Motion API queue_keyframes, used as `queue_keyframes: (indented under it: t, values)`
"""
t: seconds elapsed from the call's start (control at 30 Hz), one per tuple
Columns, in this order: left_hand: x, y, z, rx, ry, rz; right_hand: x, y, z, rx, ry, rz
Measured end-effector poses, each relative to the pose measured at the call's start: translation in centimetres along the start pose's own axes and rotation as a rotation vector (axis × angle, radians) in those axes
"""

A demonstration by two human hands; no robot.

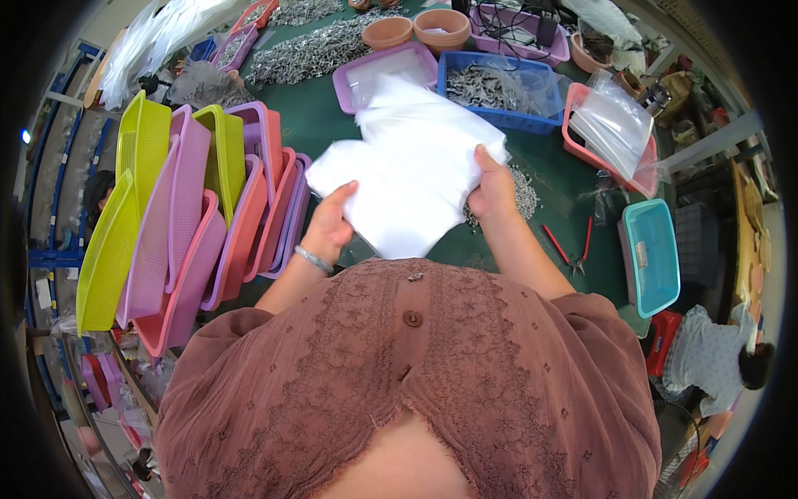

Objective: The person places white folded items into clear plastic bags on a green workbench. They smooth the contents, adjust the bags, and stack the filled bags. The person also briefly handles a cardboard box and a roll of white material.

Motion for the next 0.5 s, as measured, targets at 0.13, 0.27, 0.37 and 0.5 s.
queue_keyframes:
  t: [0.13,0.27,0.37,0.5]
  values:
    - [-3.7,-0.7,3.4,0.102,-0.052,0.168,-0.1,1.9,0.1,-0.096,-0.011,0.148]
    - [-5.9,-1.3,6.8,0.044,-0.035,0.411,-2.4,5.1,2.1,-0.168,-0.008,0.171]
    - [-4.6,1.1,10.1,-0.015,0.003,0.467,-3.8,5.5,3.1,-0.211,-0.102,0.065]
    - [-0.3,5.2,11.5,-0.150,0.079,0.420,-3.8,10.3,4.2,-0.411,-0.133,-0.595]
Point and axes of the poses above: each hand's wrist, its own z-axis towards the middle knuckle, its own y-axis out of the back of the hand, x = y × z, the point moved 5 cm from there along z, towards the middle knuckle, and after that the axes turned 3 degrees about -z, right-handed, at the moved point
